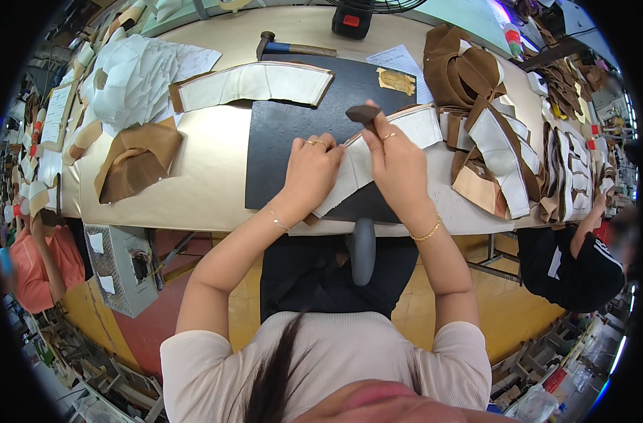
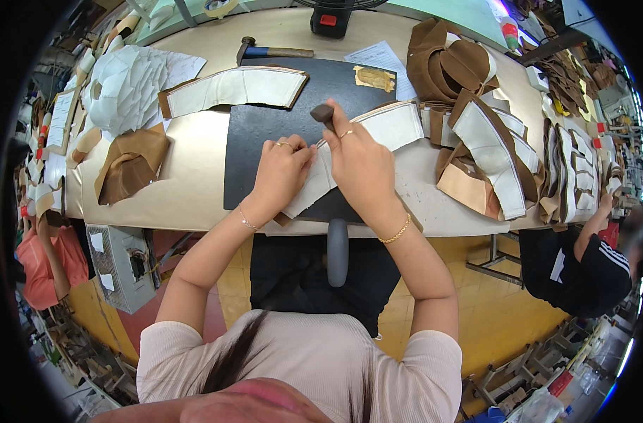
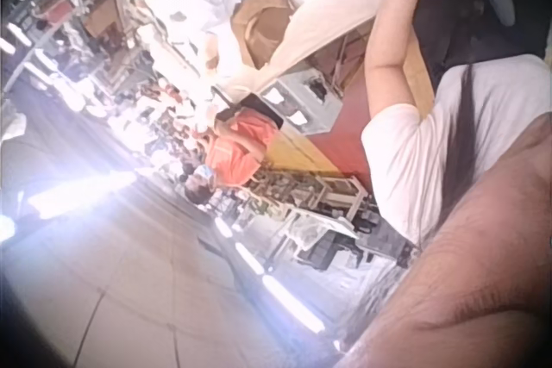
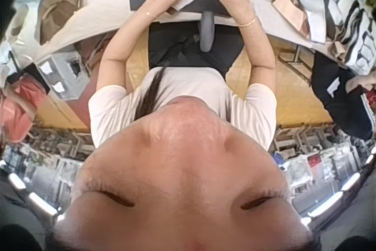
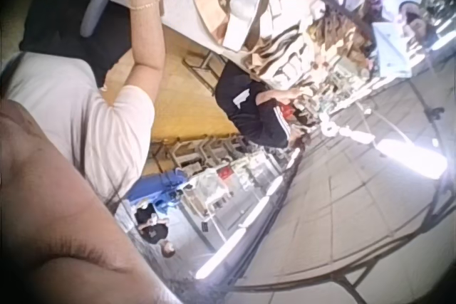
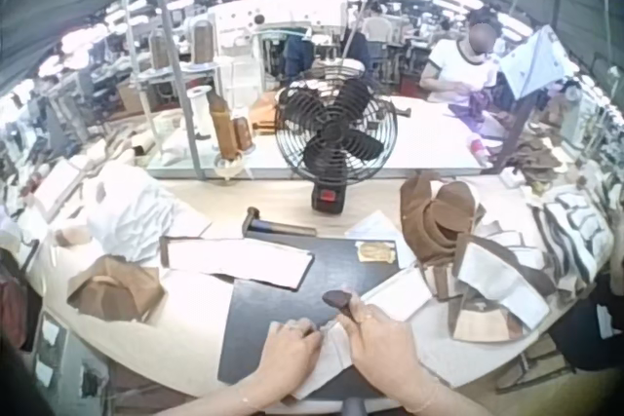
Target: The person repeatedly picks up curved leather pieces and a small wooden tool, then rubs the tool along the edges of the pieces to smooth or shape them. The person handles the pieces one at a time, turning them over and inspecting the edges before placing them back on the table.
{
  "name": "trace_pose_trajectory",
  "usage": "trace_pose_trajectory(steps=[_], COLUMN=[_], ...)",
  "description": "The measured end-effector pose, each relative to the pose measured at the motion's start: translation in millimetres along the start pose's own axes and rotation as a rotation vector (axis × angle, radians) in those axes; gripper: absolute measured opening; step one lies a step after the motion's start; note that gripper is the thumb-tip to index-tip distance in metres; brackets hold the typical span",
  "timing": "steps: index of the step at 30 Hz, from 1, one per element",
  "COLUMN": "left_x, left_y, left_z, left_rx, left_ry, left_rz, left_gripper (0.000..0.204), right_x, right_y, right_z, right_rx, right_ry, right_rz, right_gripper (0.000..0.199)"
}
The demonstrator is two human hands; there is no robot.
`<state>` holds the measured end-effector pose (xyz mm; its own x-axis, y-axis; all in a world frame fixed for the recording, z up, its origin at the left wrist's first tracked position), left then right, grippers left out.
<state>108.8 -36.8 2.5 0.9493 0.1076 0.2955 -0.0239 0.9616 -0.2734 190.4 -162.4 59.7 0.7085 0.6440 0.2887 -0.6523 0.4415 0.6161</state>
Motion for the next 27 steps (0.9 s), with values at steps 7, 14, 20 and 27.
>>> trace_pose_trajectory(steps=[7,14,20,27], left_x=[-5,-6,-14,-15], left_y=[-3,19,6,4], left_z=[-1,5,7,7], left_rx=[0.126,-0.314,-0.107,0.007], left_ry=[-0.109,0.113,-0.024,-0.032], left_rz=[-0.062,0.181,0.016,-0.025], left_gripper=[0.008,0.011,0.009,0.006], right_x=[-3,-8,3,4], right_y=[3,-14,16,13], right_z=[2,-10,11,11], right_rx=[-0.044,-0.168,0.095,0.008], right_ry=[0.017,0.284,-0.056,0.006], right_rz=[0.011,0.055,0.073,0.084], right_gripper=[0.042,0.042,0.040,0.043])
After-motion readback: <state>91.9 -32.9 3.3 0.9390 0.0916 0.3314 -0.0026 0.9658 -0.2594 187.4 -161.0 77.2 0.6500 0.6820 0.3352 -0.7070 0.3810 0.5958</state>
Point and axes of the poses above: each hand's wrist, its own x-axis towards the middle knuckle, its own z-axis out of the back of the hand, y = z × x, the point moved 4 cm from there along x, towards the middle knuckle, and after that the axes turned 11 degrees about x, right-handed, at the moved point
